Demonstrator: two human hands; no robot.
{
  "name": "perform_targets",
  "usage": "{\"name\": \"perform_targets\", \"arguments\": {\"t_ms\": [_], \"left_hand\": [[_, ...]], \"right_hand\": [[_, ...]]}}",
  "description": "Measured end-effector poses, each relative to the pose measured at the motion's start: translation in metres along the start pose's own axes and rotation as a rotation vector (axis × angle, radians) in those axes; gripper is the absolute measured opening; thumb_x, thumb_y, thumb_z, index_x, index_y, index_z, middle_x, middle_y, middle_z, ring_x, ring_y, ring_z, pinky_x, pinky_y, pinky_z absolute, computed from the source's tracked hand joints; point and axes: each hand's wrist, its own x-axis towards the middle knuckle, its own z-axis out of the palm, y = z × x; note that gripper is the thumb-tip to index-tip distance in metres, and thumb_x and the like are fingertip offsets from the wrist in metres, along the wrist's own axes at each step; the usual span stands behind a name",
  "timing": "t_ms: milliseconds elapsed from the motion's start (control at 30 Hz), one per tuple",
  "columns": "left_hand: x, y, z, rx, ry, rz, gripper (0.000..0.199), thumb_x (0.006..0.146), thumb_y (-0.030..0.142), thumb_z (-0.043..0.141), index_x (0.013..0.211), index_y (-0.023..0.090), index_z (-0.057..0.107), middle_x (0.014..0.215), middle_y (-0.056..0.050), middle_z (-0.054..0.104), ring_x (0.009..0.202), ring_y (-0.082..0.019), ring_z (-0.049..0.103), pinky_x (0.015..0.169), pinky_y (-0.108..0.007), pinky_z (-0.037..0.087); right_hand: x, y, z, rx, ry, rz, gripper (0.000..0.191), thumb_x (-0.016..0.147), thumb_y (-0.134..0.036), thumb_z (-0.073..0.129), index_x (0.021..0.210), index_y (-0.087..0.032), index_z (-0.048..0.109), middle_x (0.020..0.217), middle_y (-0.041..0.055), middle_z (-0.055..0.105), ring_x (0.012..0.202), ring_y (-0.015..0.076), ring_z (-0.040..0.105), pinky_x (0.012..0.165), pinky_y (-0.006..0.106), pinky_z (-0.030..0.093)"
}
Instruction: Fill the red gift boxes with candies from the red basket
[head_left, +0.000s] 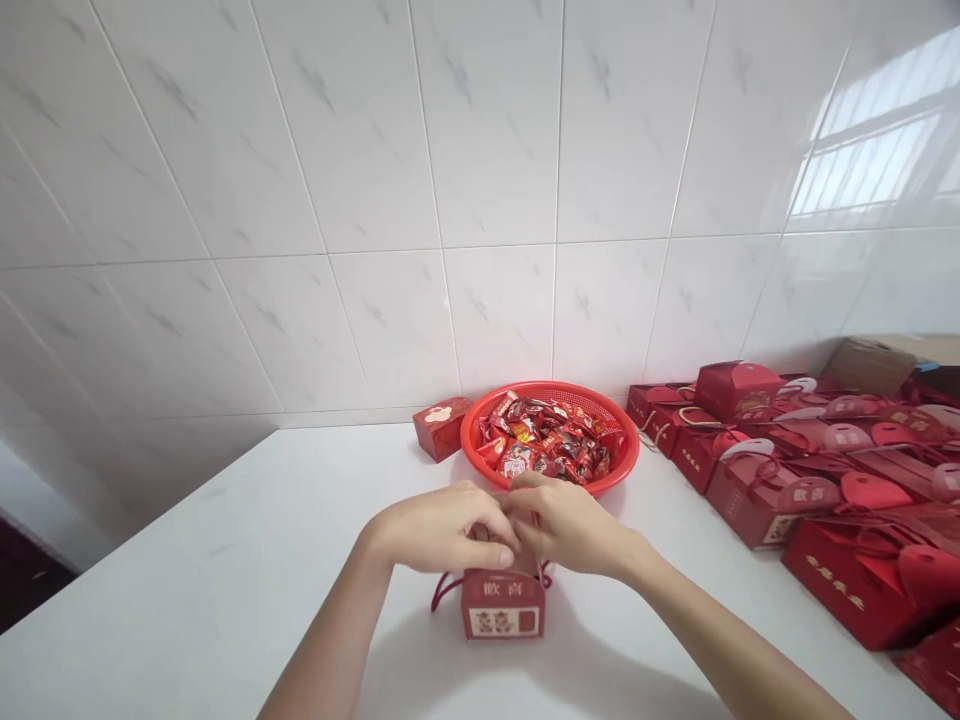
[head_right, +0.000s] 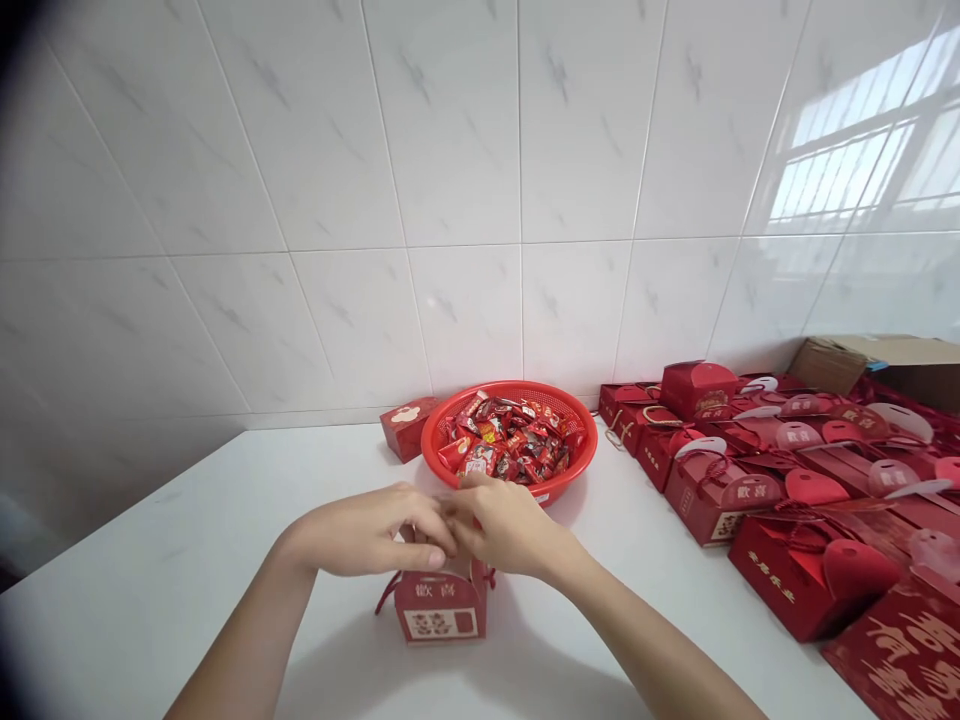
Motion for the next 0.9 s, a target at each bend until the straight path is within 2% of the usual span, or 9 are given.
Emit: {"name": "perform_targets", "arguments": {"t_ms": [67,133,300,367,467,600,733,833,900], "left_hand": [[0.001,0.005,0.003,0.008,0.009,0.024,0.030,0.087,0.038,0.053,0.082,0.019,0.075,0.071,-0.003,0.067,0.064,-0.015,0.055,0.059,-0.025,0.041],[0.001,0.008,0.005,0.001,0.026,0.005,0.027,0.086,0.033,0.054,0.083,0.019,0.076,0.076,-0.004,0.070,0.067,-0.016,0.058,0.059,-0.025,0.042],[-0.002,0.006,0.004,0.035,0.079,-0.213,0.022,0.076,0.020,0.055,0.085,0.020,0.075,0.077,-0.002,0.071,0.068,-0.017,0.061,0.058,-0.025,0.043],[-0.003,0.002,0.004,0.128,0.119,-0.295,0.028,0.068,0.018,0.059,0.091,0.021,0.076,0.083,-0.003,0.071,0.079,-0.021,0.063,0.062,-0.027,0.043],[-0.001,-0.005,0.004,0.223,0.161,-0.397,0.052,0.058,0.016,0.063,0.108,0.025,0.072,0.086,-0.004,0.070,0.095,-0.028,0.061,0.062,-0.028,0.042],[0.008,-0.021,0.000,0.095,0.046,-0.448,0.068,0.054,0.019,0.067,0.122,0.022,0.063,0.079,-0.001,0.066,0.076,-0.024,0.062,0.051,-0.026,0.038],[0.016,-0.038,-0.006,-0.071,-0.094,-0.361,0.065,0.053,0.021,0.072,0.117,0.019,0.061,0.068,0.004,0.064,0.061,-0.017,0.058,0.051,-0.024,0.040],[0.018,-0.037,-0.005,-0.063,-0.100,-0.308,0.061,0.055,0.024,0.074,0.114,0.019,0.063,0.072,0.002,0.067,0.063,-0.017,0.060,0.052,-0.024,0.042],[0.018,-0.032,-0.002,-0.068,-0.099,-0.251,0.056,0.059,0.024,0.071,0.114,0.020,0.065,0.076,0.001,0.070,0.068,-0.019,0.064,0.053,-0.023,0.043]], "right_hand": [[-0.009,0.006,-0.006,0.009,-0.003,0.052,0.019,0.086,-0.017,0.057,0.097,-0.022,0.072,0.097,0.0035,0.063,0.077,0.0148,0.058,0.065,0.024,0.037],[-0.017,0.011,-0.013,0.025,0.003,0.110,0.024,0.079,-0.010,0.060,0.099,-0.019,0.070,0.104,0.0052,0.063,0.078,0.0151,0.058,0.064,0.024,0.037],[-0.026,0.020,-0.028,0.103,-0.109,0.090,0.037,0.074,-0.001,0.059,0.105,-0.018,0.068,0.116,0.0061,0.063,0.079,0.0138,0.057,0.068,0.024,0.041],[-0.027,0.022,-0.030,0.085,-0.129,0.086,0.039,0.075,-0.004,0.061,0.110,-0.019,0.067,0.116,0.0053,0.063,0.076,0.0135,0.057,0.066,0.025,0.041],[-0.026,0.024,-0.029,0.045,-0.144,0.088,0.039,0.077,-0.010,0.064,0.114,-0.021,0.067,0.117,0.0047,0.063,0.072,0.0131,0.056,0.065,0.025,0.041],[-0.026,0.029,-0.030,0.027,-0.133,0.065,0.039,0.076,-0.011,0.067,0.113,-0.022,0.067,0.122,0.0048,0.061,0.083,0.0158,0.059,0.069,0.026,0.043],[-0.019,0.043,-0.045,0.133,-0.171,-0.042,0.032,0.079,-0.025,0.073,0.110,-0.020,0.069,0.112,0.0058,0.067,0.092,0.0198,0.061,0.074,0.027,0.047],[0.001,0.066,-0.056,0.234,-0.013,0.016,0.028,0.090,-0.037,0.059,0.107,-0.017,0.069,0.100,0.0064,0.070,0.084,0.0194,0.063,0.071,0.030,0.050],[0.020,0.083,-0.057,0.197,0.142,0.119,0.025,0.092,-0.026,0.052,0.109,-0.016,0.068,0.108,0.0082,0.069,0.093,0.0202,0.065,0.079,0.031,0.052]]}}
